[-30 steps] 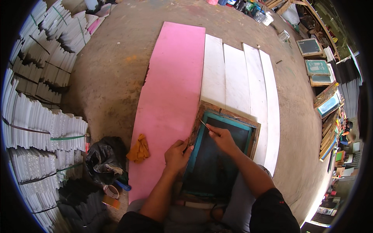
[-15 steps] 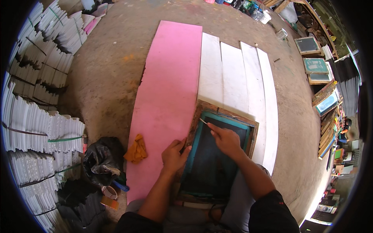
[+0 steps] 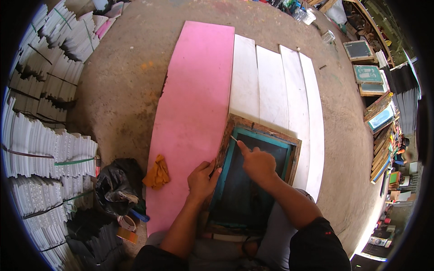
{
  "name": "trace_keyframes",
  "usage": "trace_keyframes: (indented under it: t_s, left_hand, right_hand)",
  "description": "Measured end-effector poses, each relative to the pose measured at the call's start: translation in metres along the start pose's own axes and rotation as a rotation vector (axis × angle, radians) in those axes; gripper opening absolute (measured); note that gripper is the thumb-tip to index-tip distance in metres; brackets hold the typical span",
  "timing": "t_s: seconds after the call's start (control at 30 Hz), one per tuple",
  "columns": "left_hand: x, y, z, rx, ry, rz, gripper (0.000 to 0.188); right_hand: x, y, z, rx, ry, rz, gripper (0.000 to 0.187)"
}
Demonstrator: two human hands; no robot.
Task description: The person sits on the floor and uses a screwdriver to work on the edge of a wooden frame placed on a pink board. The person continues to adjust the frame's edge throughout the clip.
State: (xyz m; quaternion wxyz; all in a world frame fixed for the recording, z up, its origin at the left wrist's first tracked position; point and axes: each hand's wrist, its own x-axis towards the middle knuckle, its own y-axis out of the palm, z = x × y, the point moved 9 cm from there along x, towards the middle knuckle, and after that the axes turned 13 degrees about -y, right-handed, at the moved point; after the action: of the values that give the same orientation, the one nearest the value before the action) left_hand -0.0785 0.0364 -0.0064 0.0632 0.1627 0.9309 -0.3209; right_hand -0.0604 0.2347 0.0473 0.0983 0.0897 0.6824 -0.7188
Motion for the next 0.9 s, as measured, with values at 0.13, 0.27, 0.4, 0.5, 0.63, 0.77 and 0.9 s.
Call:
trace_keyframes:
  t_s: [0.13, 0.27, 0.4, 0.5, 0.63, 0.77, 0.9]
  left_hand:
    - [0.000, 0.001, -0.001, 0.026, 0.014, -0.020, 0.039]
    - [-0.003, 0.002, 0.003, 0.035, 0.007, -0.033, 0.037]
    - [0.000, 0.003, 0.001, 0.038, -0.020, -0.005, 0.039]
    - [0.002, 0.005, 0.001, 0.027, -0.030, 0.017, 0.039]
    - [0.001, 0.004, 0.008, -0.004, -0.009, -0.012, 0.040]
    - [0.002, 0.003, 0.006, -0.002, -0.014, -0.006, 0.041]
    - [0.004, 0.003, 0.005, -0.002, -0.043, 0.028, 0.042]
  right_hand:
    - [0.006, 0.008, -0.015, 0.288, -0.014, -0.059, 0.050]
    - [0.002, 0.003, -0.001, 0.050, 0.054, 0.119, 0.042]
    - [0.005, 0.018, -0.020, 0.475, -0.007, -0.163, 0.043]
    - [0.003, 0.033, -0.030, 0.513, -0.096, -0.267, 0.045]
    - [-0.001, 0.020, -0.015, 0.189, -0.008, -0.054, 0.044]
    - [0.003, 0.038, -0.031, 0.523, -0.018, -0.106, 0.046]
    - [0.021, 0.056, -0.038, 0.991, -0.078, -0.304, 0.043]
